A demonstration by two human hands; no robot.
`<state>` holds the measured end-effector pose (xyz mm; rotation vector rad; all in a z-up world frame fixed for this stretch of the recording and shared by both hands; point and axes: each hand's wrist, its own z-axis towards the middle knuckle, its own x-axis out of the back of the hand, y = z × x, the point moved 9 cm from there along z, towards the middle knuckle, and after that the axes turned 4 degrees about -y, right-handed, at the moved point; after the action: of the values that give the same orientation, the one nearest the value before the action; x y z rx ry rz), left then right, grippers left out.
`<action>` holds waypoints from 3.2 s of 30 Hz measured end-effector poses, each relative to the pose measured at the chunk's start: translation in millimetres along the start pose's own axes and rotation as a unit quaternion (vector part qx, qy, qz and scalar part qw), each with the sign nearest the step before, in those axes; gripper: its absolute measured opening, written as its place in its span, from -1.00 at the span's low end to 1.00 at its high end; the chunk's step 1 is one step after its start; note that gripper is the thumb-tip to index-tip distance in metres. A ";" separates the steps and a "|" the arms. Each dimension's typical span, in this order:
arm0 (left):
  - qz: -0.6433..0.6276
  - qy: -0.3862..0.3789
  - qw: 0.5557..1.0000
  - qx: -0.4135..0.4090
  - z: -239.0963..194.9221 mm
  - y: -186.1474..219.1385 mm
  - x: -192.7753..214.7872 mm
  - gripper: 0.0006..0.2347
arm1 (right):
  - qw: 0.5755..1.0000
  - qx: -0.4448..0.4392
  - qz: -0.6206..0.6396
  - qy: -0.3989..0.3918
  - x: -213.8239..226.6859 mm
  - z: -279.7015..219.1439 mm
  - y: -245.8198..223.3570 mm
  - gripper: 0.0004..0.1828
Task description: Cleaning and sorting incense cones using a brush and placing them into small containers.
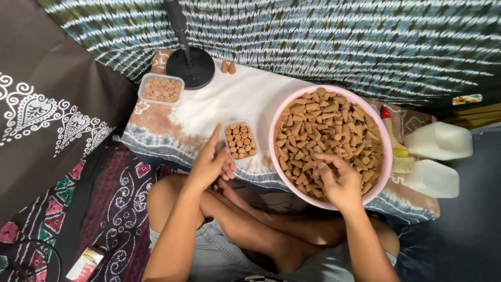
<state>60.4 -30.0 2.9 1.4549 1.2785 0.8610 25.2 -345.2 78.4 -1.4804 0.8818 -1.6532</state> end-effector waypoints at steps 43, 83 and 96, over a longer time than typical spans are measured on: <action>0.475 -0.132 0.738 -0.461 2.9 53.5 -453.3 -0.71 | 0.893 -0.081 -0.440 -0.040 281.6 -23.2 152.3 -0.35; 0.551 -0.249 0.749 -0.272 109.8 5.6 -549.7 -0.41 | 0.888 -0.132 -0.439 -0.027 249.1 -132.8 147.0 -0.41; 0.582 -0.292 0.710 -0.267 125.0 -12.0 -555.4 -0.37 | 0.866 -0.066 -0.489 0.081 234.8 -143.0 164.9 -0.59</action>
<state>65.9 -599.4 7.7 1.7374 -0.5245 1.2402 -119.4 -628.1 36.2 -2.0926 0.2859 -2.4917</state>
